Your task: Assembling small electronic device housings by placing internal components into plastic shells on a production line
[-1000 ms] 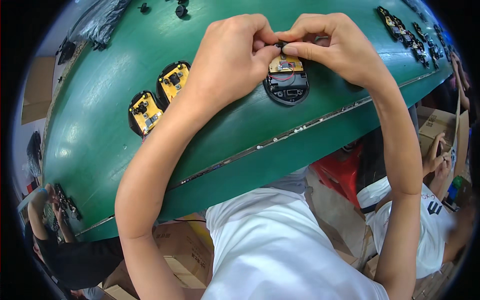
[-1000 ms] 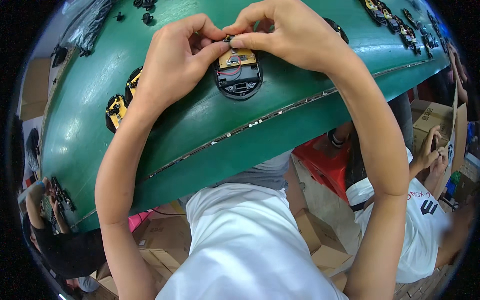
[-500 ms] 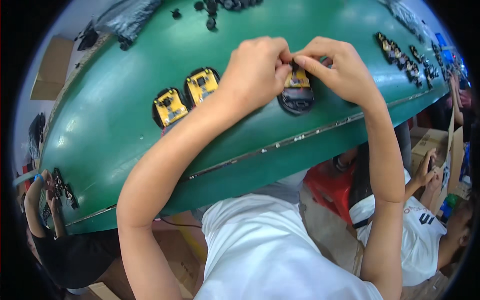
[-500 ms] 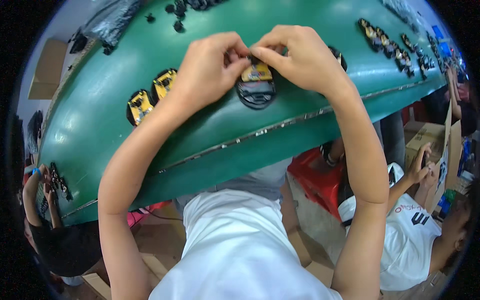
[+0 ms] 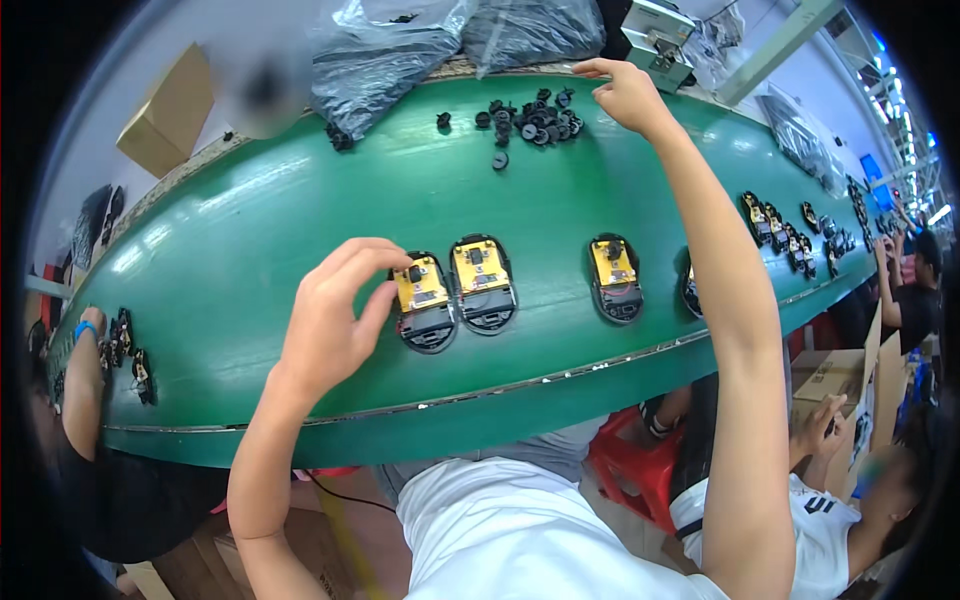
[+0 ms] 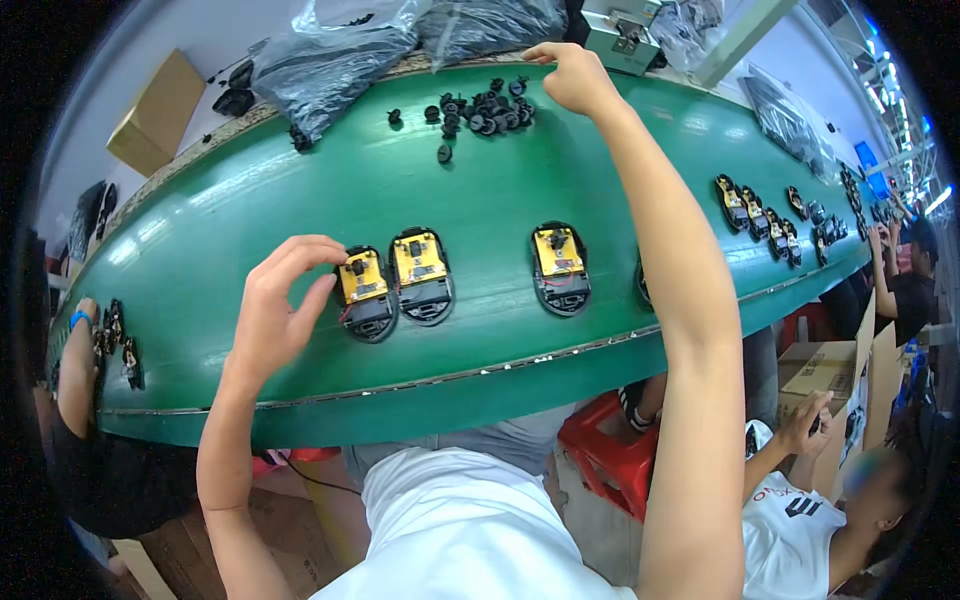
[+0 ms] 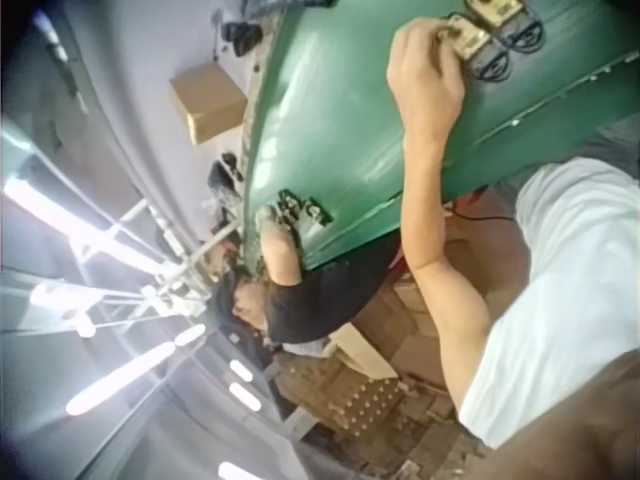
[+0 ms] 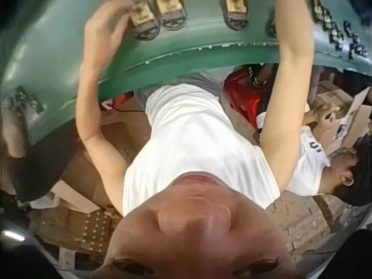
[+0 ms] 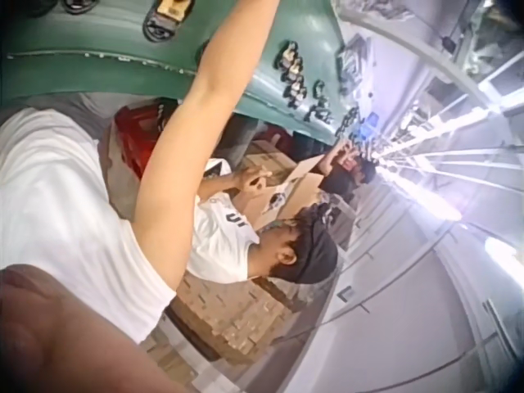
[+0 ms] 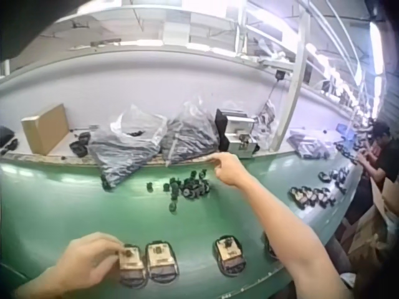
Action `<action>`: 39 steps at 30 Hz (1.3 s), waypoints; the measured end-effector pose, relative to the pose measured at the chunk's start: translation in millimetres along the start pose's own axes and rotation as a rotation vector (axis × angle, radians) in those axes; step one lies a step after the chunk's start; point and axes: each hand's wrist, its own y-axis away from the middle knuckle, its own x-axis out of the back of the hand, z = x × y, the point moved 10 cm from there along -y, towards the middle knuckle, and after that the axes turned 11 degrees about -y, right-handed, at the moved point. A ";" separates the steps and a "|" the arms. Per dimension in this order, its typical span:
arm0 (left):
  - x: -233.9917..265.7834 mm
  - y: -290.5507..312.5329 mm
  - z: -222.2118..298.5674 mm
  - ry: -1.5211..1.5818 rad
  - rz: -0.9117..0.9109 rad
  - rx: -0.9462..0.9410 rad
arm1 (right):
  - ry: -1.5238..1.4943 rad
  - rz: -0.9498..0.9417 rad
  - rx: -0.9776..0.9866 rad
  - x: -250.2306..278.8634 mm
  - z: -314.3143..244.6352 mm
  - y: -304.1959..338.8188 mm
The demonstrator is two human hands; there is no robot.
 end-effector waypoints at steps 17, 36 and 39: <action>-16.5 7.1 -24.1 0.023 0.058 -0.094 | 0.149 -0.109 0.085 -21.6 30.2 -16.3; -72.5 -36.0 10.8 -0.009 0.079 -0.144 | -0.543 -0.233 0.149 -54.6 -141.3 175.3; -76.2 -37.5 11.9 -0.040 0.134 -0.122 | -0.420 -0.222 0.170 -61.1 -140.2 178.1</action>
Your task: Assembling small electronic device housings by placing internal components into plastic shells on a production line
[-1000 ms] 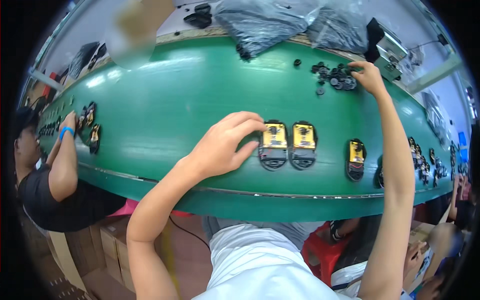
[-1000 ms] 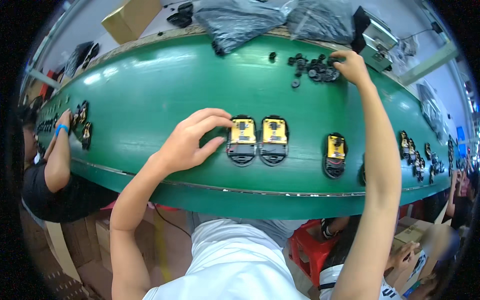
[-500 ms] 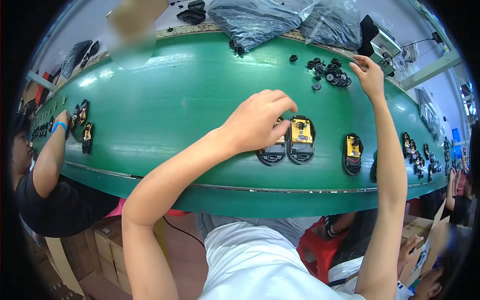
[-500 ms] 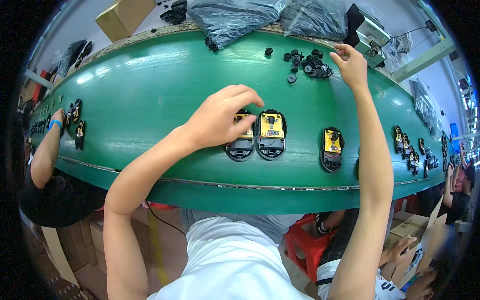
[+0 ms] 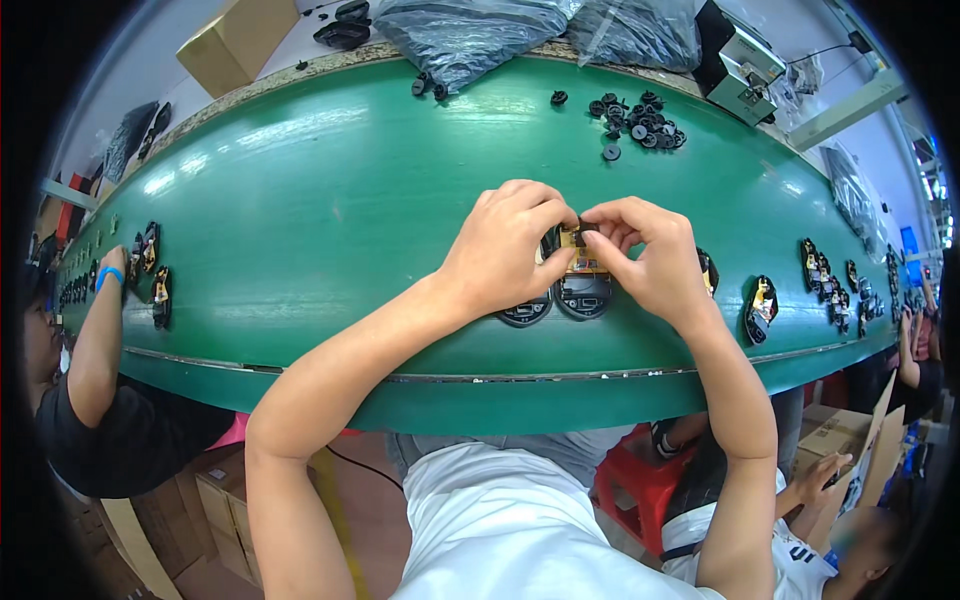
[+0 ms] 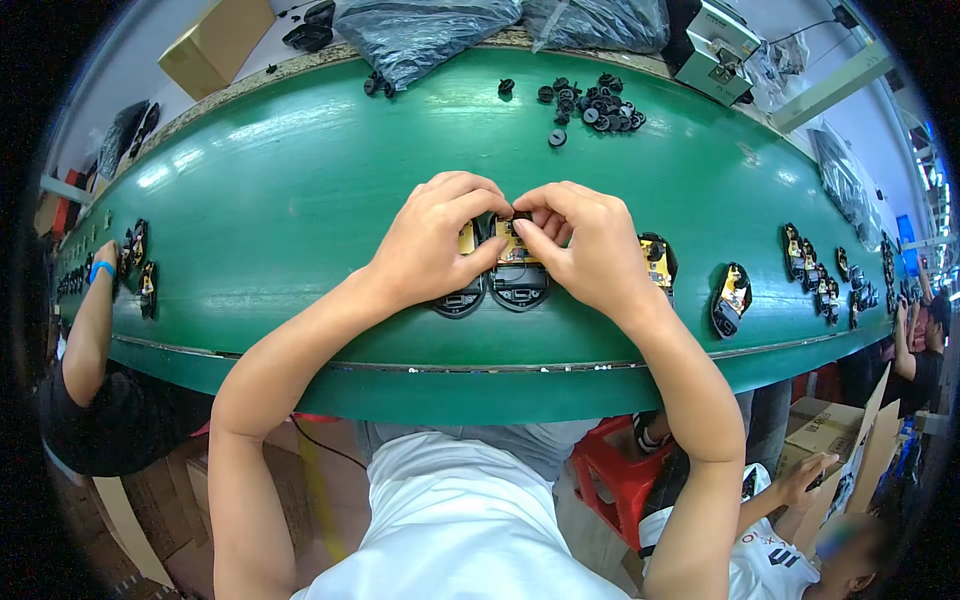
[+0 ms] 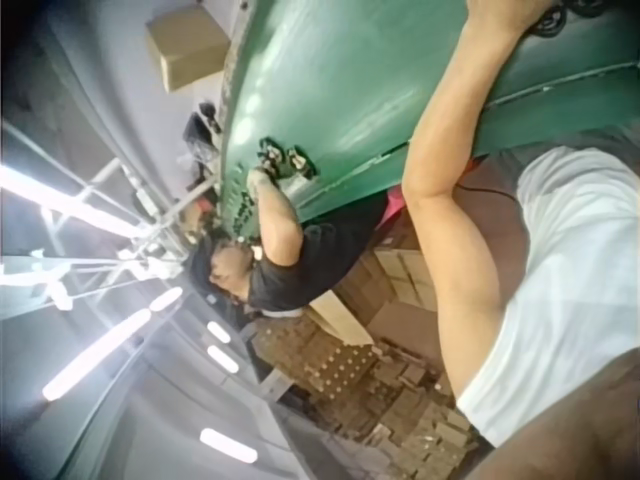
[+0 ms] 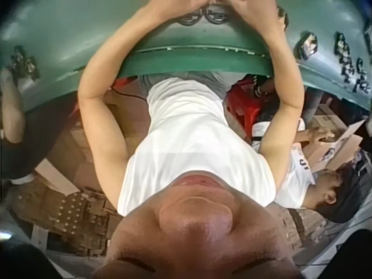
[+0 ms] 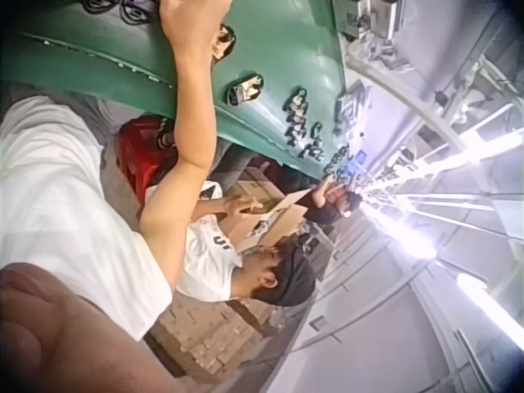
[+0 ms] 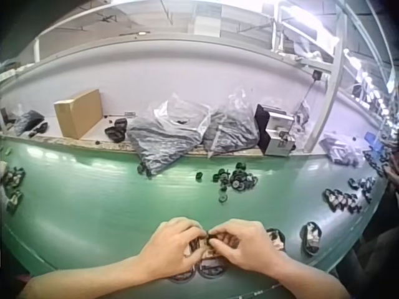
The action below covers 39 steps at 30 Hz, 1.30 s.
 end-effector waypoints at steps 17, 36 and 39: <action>-9.9 -0.6 3.9 0.002 0.194 0.052 | 0.101 0.005 0.105 3.8 -14.6 8.7; -30.8 -2.2 7.3 -0.026 0.172 0.028 | -0.164 -0.074 -0.110 7.4 41.1 11.9; -32.0 -9.6 16.3 -0.014 0.204 -0.013 | -0.112 -0.008 -0.049 23.5 43.9 21.7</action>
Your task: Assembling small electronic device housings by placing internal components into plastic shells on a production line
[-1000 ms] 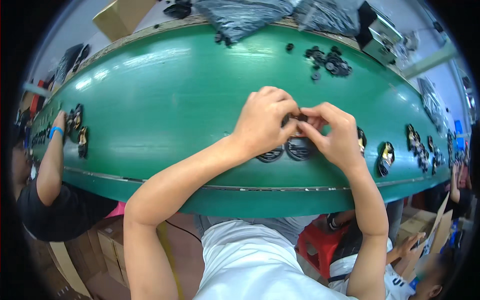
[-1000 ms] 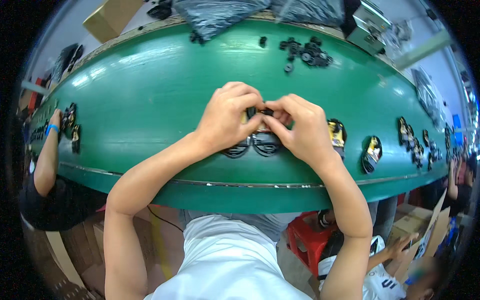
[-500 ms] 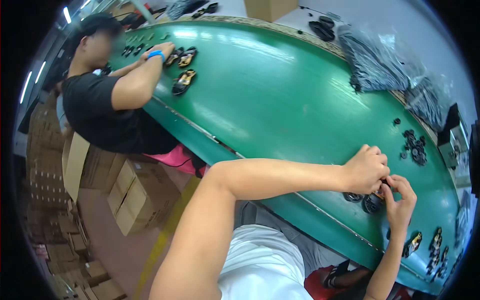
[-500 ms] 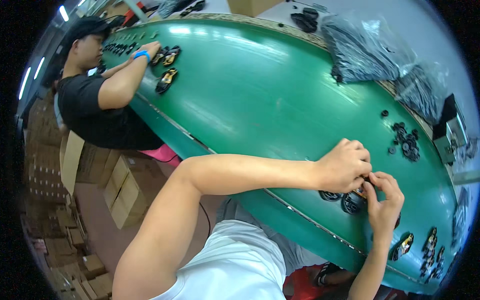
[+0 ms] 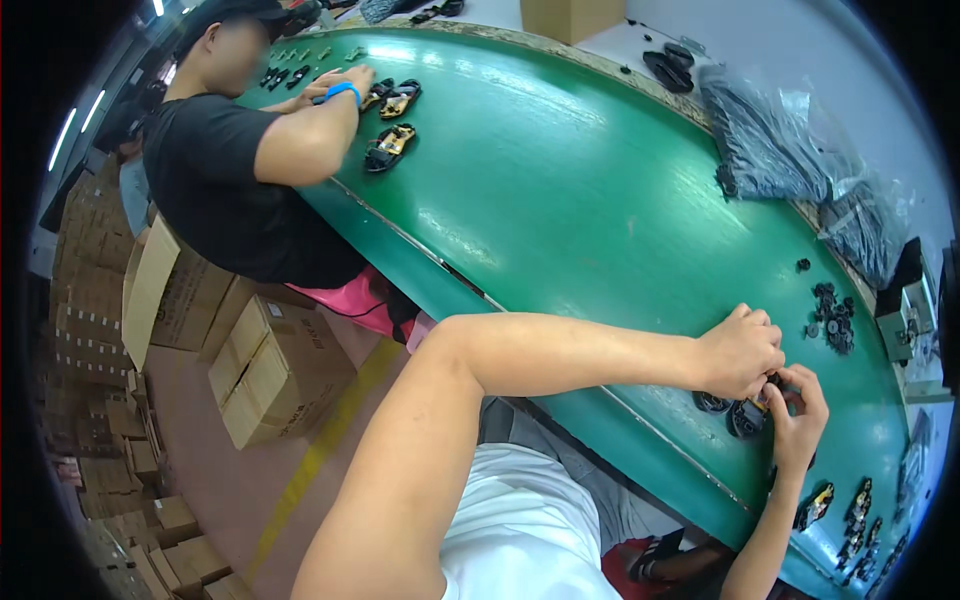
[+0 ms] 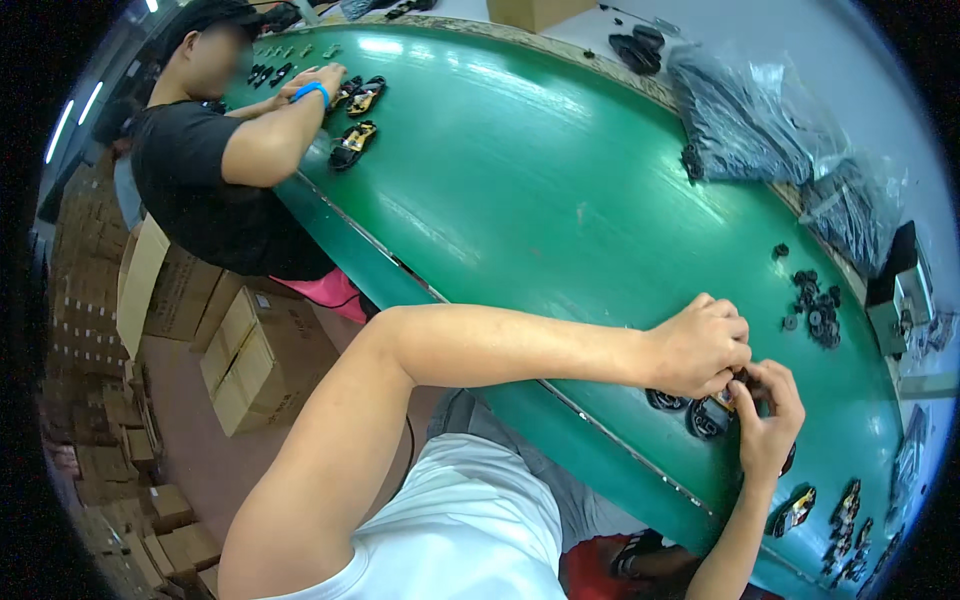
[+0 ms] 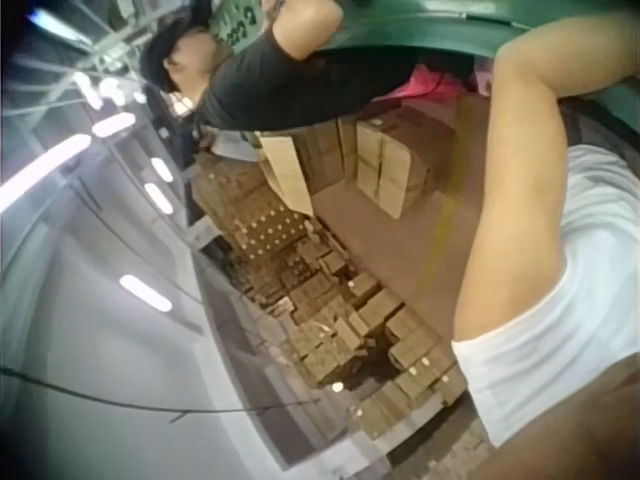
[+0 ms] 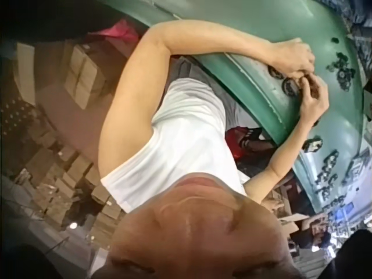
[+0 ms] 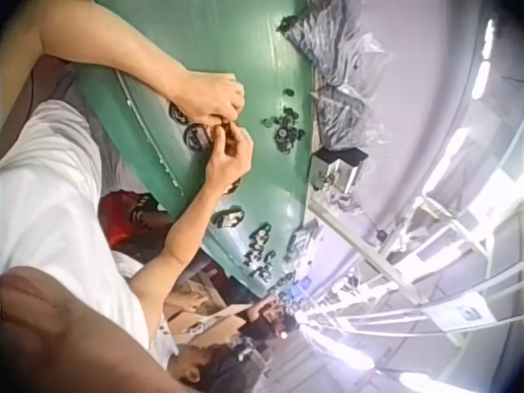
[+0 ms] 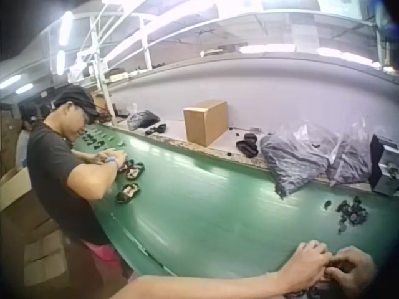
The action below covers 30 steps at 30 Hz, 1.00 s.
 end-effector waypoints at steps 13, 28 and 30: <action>12.3 -9.9 -1.0 0.080 -0.104 0.044 | -0.057 -0.032 -0.033 3.0 -8.9 -9.6; 2.8 -19.1 -1.5 0.109 -0.235 0.044 | -0.080 -0.114 -0.098 5.2 -7.0 -15.2; 5.7 -20.9 3.2 0.094 -0.267 0.022 | -0.056 -0.085 -0.073 10.6 -13.6 -14.0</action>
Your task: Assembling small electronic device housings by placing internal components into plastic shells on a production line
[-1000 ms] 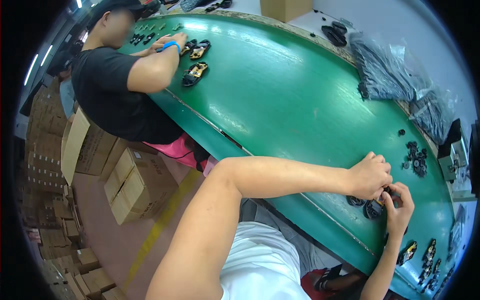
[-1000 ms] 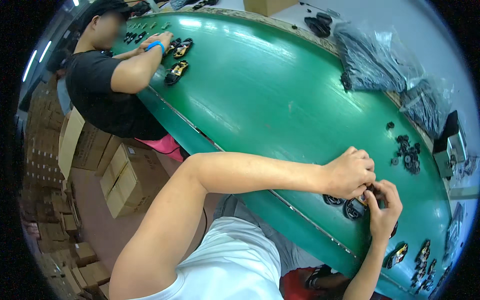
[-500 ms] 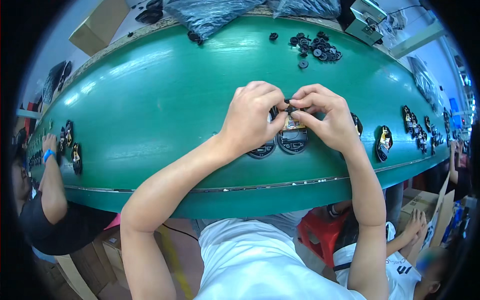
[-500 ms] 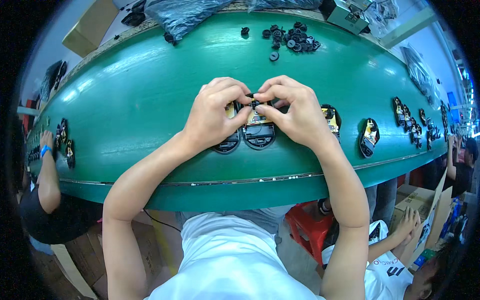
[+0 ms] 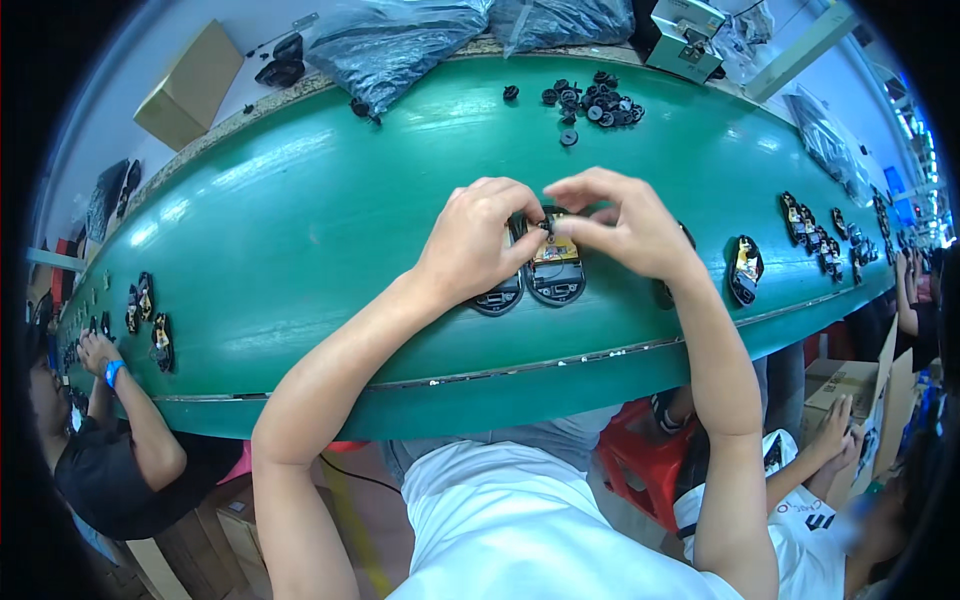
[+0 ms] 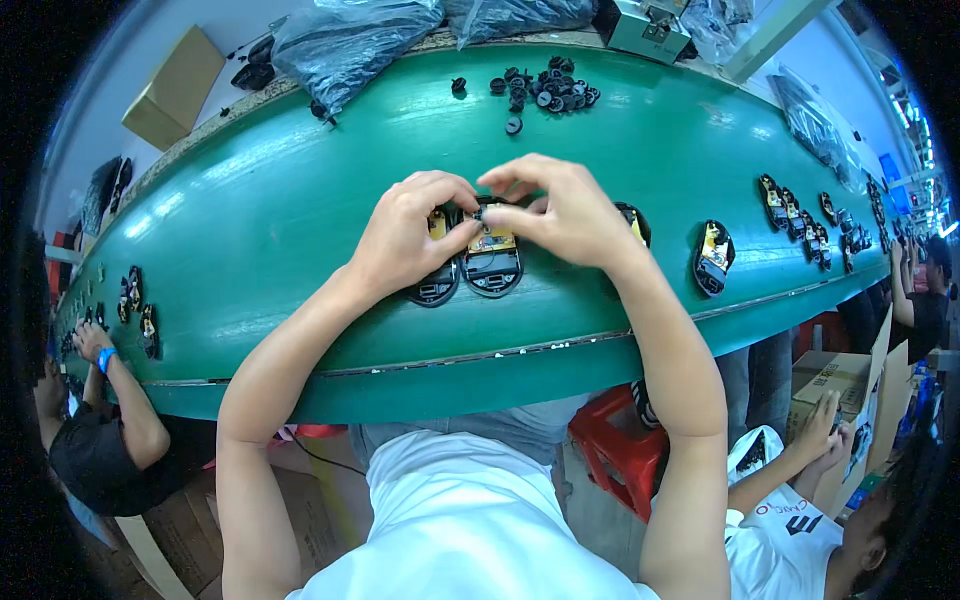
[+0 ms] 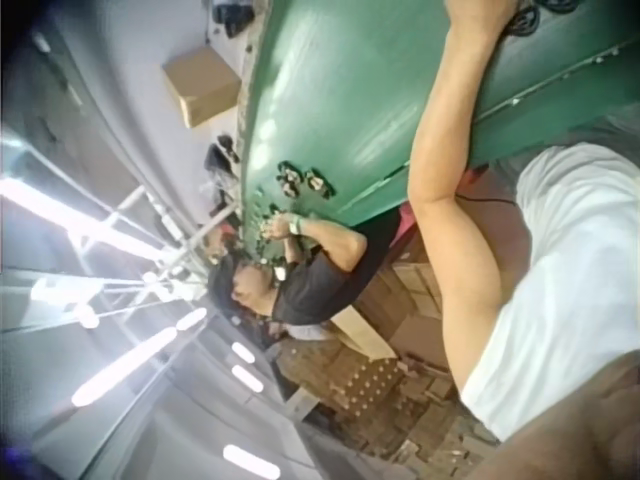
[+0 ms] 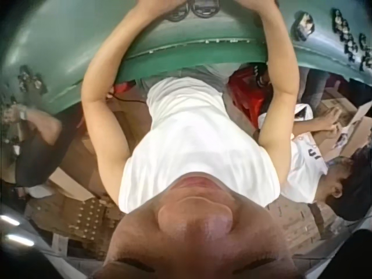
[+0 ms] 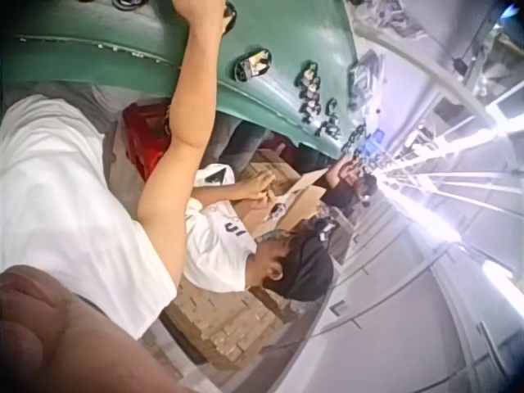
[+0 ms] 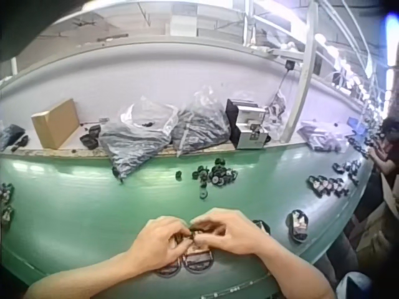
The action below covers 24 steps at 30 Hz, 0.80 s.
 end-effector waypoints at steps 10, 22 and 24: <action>38.9 25.5 -6.4 0.007 -0.100 -0.023 | 0.540 0.246 0.051 51.3 15.3 -56.4; 33.1 35.7 -27.7 -0.025 -0.011 -0.013 | 0.080 0.119 0.155 -16.4 -40.6 -13.7; 30.7 35.0 -28.9 -0.016 0.003 0.002 | 0.070 0.101 0.108 -28.4 -40.6 -9.7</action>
